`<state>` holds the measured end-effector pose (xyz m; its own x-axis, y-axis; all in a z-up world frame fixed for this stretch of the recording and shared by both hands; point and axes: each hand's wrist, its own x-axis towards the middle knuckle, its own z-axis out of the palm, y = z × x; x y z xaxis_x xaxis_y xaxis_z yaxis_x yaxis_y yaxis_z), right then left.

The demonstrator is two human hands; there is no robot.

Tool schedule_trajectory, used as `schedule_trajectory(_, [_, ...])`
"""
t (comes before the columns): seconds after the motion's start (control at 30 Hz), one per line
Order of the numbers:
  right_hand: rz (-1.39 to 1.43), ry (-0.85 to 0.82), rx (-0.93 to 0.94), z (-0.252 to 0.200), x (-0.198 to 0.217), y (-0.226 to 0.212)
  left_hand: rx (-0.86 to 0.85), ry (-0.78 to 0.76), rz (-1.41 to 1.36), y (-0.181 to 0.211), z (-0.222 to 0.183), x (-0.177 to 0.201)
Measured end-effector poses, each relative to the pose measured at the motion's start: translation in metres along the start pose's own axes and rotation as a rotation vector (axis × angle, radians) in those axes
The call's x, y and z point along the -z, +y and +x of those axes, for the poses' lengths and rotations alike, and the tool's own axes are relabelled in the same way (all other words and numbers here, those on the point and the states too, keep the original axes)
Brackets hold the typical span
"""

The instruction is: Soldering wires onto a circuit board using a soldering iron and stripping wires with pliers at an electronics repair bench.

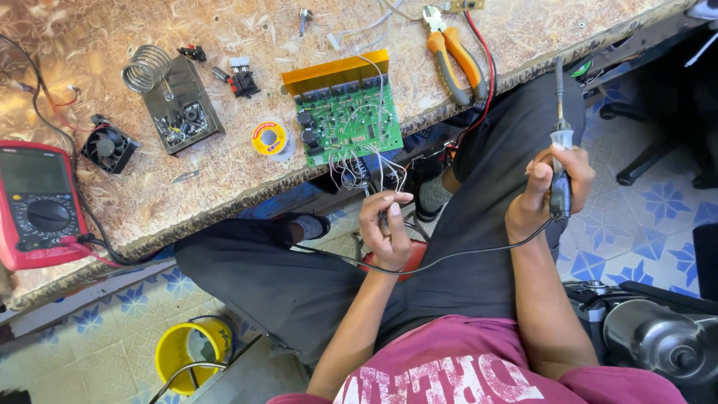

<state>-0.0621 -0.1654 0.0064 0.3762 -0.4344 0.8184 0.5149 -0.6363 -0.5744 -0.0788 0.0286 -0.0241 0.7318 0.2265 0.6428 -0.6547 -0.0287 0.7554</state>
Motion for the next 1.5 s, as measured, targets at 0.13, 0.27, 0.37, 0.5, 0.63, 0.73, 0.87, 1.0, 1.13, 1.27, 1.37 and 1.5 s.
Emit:
schedule_trajectory(0.13, [-0.005, 0.017, 0.022, 0.000, -0.001, 0.000, 0.075, 0.016, 0.072, -0.001, -0.005, 0.005])
schedule_trajectory(0.27, [-0.014, 0.029, 0.033, -0.002, -0.002, -0.001, 0.290, 0.075, 0.196, -0.007, -0.006, 0.007])
schedule_trajectory(0.37, [0.041, 0.036, 0.084, -0.004, 0.003, 0.016, 0.340, 0.104, 0.218, -0.019, -0.007, 0.007])
schedule_trajectory(0.5, [0.087, 0.020, 0.148, -0.007, 0.007, 0.026, 0.354, 0.125, 0.233, -0.023, -0.006, 0.008])
schedule_trajectory(0.63, [0.091, 0.030, 0.128, -0.007, 0.006, 0.024, 0.370, 0.116, 0.235, -0.026, -0.005, 0.009])
schedule_trajectory(0.73, [0.098, 0.025, 0.135, -0.005, 0.005, 0.023, 0.372, 0.107, 0.243, -0.026, -0.005, 0.009])
schedule_trajectory(0.87, [0.095, 0.026, 0.137, -0.005, 0.005, 0.024, 0.397, 0.089, 0.255, -0.027, -0.004, 0.007])
schedule_trajectory(1.0, [0.095, 0.017, 0.114, -0.007, 0.006, 0.024, 0.406, 0.075, 0.248, -0.030, -0.007, 0.007])
schedule_trajectory(1.13, [0.108, 0.010, 0.093, -0.010, 0.007, 0.025, 0.402, 0.073, 0.244, -0.035, -0.009, 0.008])
schedule_trajectory(1.27, [0.107, 0.010, 0.075, -0.009, 0.007, 0.024, 0.401, 0.064, 0.240, -0.035, -0.008, 0.007])
schedule_trajectory(1.37, [0.105, 0.008, 0.056, -0.009, 0.007, 0.023, 0.395, 0.064, 0.231, -0.035, -0.009, 0.007])
schedule_trajectory(1.5, [0.113, 0.006, 0.047, -0.010, 0.008, 0.025, 0.379, 0.070, 0.223, -0.036, -0.011, 0.006])
